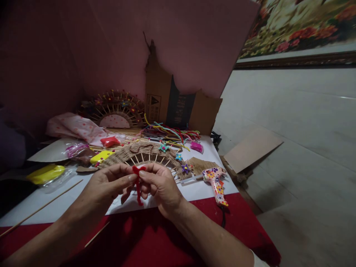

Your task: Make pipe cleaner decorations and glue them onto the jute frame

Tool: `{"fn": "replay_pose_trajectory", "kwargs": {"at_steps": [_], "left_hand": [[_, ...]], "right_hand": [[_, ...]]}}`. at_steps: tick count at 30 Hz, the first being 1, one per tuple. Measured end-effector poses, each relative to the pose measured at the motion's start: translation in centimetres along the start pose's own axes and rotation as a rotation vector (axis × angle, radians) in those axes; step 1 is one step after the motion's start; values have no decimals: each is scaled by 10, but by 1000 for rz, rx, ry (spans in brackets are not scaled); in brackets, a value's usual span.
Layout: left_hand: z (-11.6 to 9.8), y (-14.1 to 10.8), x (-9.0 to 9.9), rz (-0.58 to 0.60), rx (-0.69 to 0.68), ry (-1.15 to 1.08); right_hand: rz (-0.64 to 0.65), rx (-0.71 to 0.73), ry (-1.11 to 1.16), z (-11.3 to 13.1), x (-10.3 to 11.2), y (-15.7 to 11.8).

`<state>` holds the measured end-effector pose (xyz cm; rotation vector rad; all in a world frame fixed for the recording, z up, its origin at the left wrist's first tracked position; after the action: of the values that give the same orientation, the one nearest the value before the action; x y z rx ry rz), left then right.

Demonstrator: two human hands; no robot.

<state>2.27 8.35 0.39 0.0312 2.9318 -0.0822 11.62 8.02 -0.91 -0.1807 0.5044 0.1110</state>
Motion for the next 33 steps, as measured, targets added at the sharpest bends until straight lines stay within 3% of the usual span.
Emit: {"fn": "replay_pose_trajectory", "kwargs": {"at_steps": [11, 18, 33], "left_hand": [[10, 1, -2, 6, 157, -119], [8, 3, 3, -47, 162, -161], [6, 4, 5, -43, 132, -122]], "right_hand": [[0, 82, -112, 5, -3, 0], [-14, 156, -212, 8, -1, -1], [-81, 236, -349, 16, 0, -3]]}}
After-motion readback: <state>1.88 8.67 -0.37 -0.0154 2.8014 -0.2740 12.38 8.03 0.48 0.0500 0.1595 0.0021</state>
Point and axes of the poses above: each hand's wrist, its own y-axis towards the middle knuckle, its own x-axis out of the back of the hand, z = x × y, the point moved 9 cm from there along y, towards the middle knuckle, and after that the axes turned 12 degrees about -z, right-handed, at the moved point
